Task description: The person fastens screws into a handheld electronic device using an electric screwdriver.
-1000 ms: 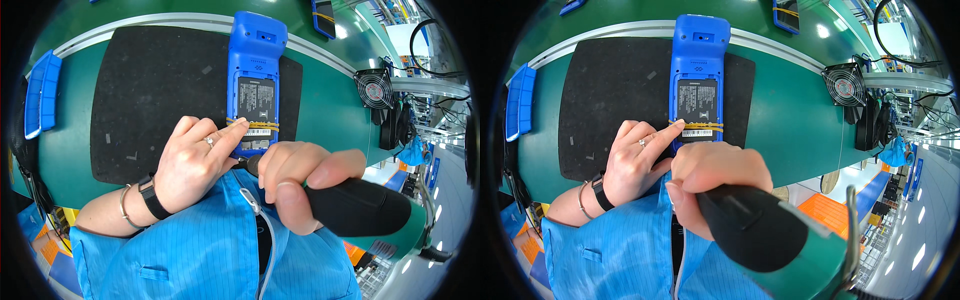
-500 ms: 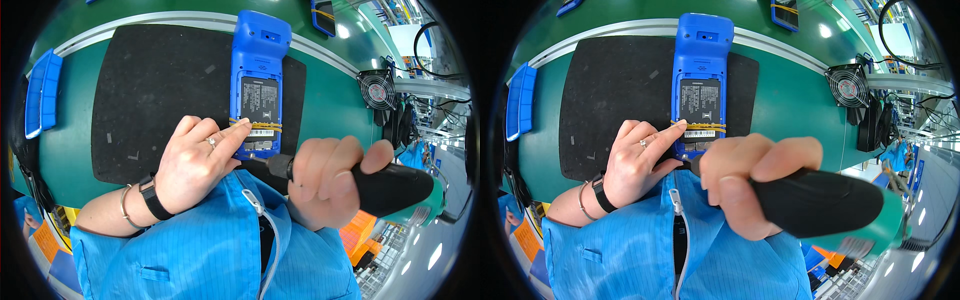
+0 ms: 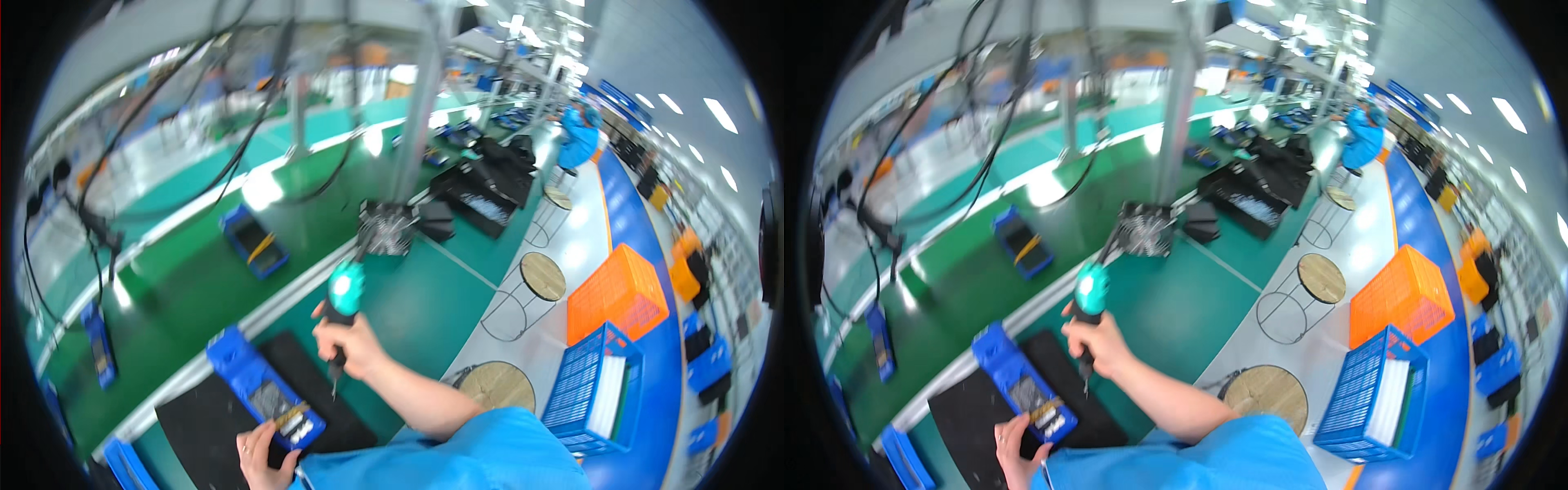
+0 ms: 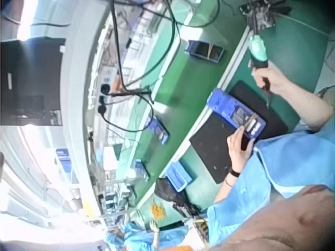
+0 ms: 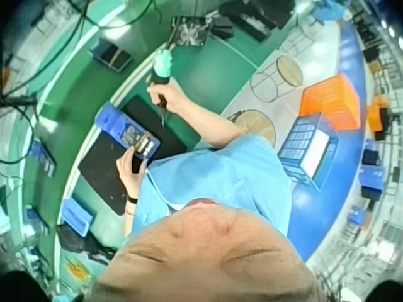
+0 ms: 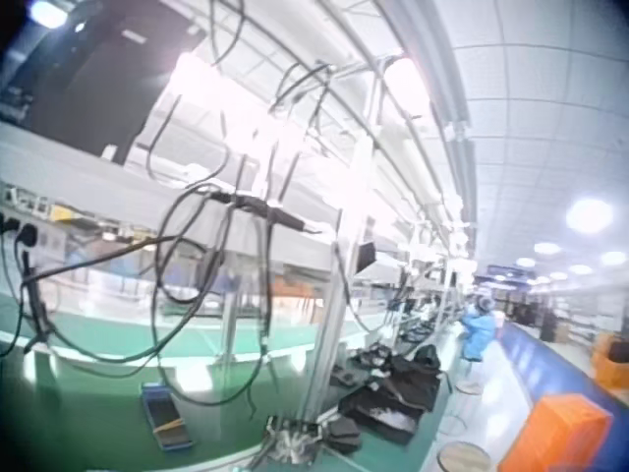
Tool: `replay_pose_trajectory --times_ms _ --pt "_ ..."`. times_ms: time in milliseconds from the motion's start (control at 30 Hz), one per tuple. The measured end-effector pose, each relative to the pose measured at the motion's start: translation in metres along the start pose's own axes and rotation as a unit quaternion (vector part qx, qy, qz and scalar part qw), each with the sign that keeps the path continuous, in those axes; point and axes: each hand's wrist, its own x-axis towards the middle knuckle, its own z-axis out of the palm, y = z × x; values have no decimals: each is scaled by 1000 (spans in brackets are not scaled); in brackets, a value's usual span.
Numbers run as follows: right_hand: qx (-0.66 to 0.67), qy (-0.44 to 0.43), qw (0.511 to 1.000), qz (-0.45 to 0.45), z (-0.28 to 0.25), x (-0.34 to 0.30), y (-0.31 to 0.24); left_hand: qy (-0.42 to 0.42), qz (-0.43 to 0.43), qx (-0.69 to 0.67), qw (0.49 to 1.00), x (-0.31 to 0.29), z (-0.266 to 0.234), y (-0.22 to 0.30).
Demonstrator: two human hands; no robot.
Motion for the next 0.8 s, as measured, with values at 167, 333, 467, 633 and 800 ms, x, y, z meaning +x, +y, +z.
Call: replay_pose_trajectory --times_ms 167,333,467,633,800 --pt "-12 -72 997 16 -11 -7 -5 113 -154 -92 977 11 10 1" --pt "-23 -69 997 -20 -4 -9 -3 77 -131 -86 985 57 25 -3" --pt "-4 -62 998 -26 -6 -2 3 125 -93 72 985 92 50 -12" --pt "7 -53 998 -29 -8 3 7 126 -114 224 959 106 66 -21" --pt "30 -51 997 -44 -6 5 10 168 -107 257 946 109 70 -56"
